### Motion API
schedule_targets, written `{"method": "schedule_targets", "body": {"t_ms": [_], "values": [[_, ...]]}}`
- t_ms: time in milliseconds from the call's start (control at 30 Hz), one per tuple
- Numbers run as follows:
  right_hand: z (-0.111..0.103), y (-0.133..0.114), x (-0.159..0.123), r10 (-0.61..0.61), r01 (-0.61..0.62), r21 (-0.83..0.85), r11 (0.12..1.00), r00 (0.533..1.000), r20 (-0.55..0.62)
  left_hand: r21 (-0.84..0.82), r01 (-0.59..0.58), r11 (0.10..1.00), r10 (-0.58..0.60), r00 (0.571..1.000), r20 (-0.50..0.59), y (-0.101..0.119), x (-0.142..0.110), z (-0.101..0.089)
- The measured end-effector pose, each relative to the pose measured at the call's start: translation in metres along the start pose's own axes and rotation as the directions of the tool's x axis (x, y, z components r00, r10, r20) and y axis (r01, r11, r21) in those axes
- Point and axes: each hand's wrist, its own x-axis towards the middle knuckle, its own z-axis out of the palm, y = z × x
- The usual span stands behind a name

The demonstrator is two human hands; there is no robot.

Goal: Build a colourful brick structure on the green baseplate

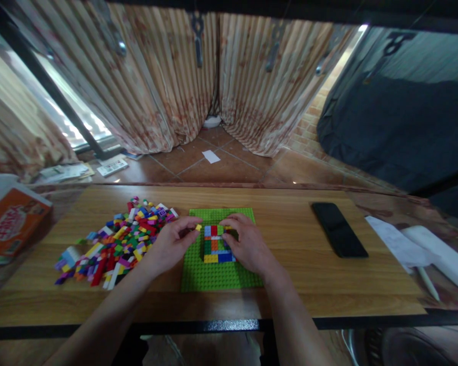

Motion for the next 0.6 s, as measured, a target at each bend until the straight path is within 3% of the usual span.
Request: {"method": "schedule_targets", "body": {"t_ms": [100, 200, 333, 433, 600], "values": [[0.0, 0.0, 0.001, -0.008, 0.008, -0.004, 1.0, 1.0, 0.007, 0.107, -0.094, 0.99, 0.094, 0.996, 0.006, 0.006, -0.002, 0.001], [0.0, 0.0, 0.002, -0.005, 0.005, 0.003, 1.0, 1.0, 0.018, 0.235, -0.201, 0.951, 0.181, 0.978, 0.103, 0.011, -0.005, 0.003], [0.001, 0.0, 0.003, -0.013, 0.013, 0.016, 1.0, 1.0, 0.007, 0.434, -0.256, 0.864, 0.153, 0.954, 0.259, 0.015, -0.011, 0.009], [0.001, 0.001, 0.003, -0.02, 0.02, 0.024, 1.0, 1.0, 0.004, 0.518, -0.26, 0.815, 0.13, 0.953, 0.274, 0.017, -0.013, 0.013], [0.0, 0.002, 0.002, -0.027, 0.027, 0.031, 0.999, 0.999, 0.017, 0.513, -0.261, 0.818, 0.125, 0.951, 0.284, 0.021, -0.014, 0.013]]}}
